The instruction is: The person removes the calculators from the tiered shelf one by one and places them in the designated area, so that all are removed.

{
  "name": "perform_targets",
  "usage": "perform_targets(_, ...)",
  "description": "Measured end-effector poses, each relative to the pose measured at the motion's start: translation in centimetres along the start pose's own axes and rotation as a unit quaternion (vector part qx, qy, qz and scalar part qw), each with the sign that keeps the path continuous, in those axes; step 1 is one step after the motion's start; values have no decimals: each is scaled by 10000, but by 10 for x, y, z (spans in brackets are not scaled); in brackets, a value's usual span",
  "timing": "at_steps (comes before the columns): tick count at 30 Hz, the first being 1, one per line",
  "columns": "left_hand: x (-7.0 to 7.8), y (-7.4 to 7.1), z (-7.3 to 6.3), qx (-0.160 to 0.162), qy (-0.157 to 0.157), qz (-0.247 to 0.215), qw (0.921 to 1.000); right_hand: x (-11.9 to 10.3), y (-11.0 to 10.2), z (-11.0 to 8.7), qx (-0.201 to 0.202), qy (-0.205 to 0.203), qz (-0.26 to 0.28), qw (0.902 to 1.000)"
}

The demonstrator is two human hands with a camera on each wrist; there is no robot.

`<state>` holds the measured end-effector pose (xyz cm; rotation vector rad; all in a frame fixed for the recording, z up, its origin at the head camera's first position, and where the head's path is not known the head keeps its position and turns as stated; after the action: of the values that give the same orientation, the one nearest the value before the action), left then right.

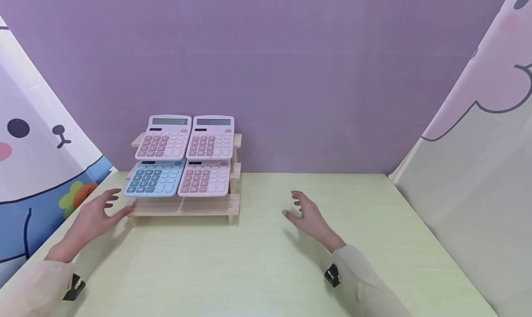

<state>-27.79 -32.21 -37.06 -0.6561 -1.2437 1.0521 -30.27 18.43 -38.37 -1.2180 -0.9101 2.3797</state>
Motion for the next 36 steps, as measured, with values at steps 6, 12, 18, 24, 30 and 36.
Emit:
perform_targets(6, 3, 1, 4, -23, -7, -213, 9998, -4, 14, 10, -38, 199, 510, 9985)
perform_targets(12, 5, 4, 5, -133, -109, -265, 9995, -19, 26, 21, -95, 475, 985, 9940)
perform_targets(18, 2, 7, 7, -278, -245, -368, 9986, -47, 31, 30, -112, 686, 1504, 9862)
perform_targets(24, -2, 13, 8, -695, -437, -614, 9947, -35, 50, 37, -108, 1117, 1805, 9772)
perform_targets(30, -4, 14, 9, -786, -420, -668, 9938, -30, 66, 43, -32, 1310, 2199, 9667)
perform_targets(36, -5, 14, 9, -911, -339, -751, 9924, -33, 80, 48, -133, 1531, 2545, 9548)
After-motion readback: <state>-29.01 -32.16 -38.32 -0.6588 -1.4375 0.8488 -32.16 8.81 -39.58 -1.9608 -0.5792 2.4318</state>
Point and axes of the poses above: each hand's wrist, its own z-axis towards the middle knuckle, its own y-axis out of the palm, x = y × z, the point moved 5 cm from there along z, towards the middle knuckle, and after that the axes turned 8 degrees about -y, right-handed, at the moved point
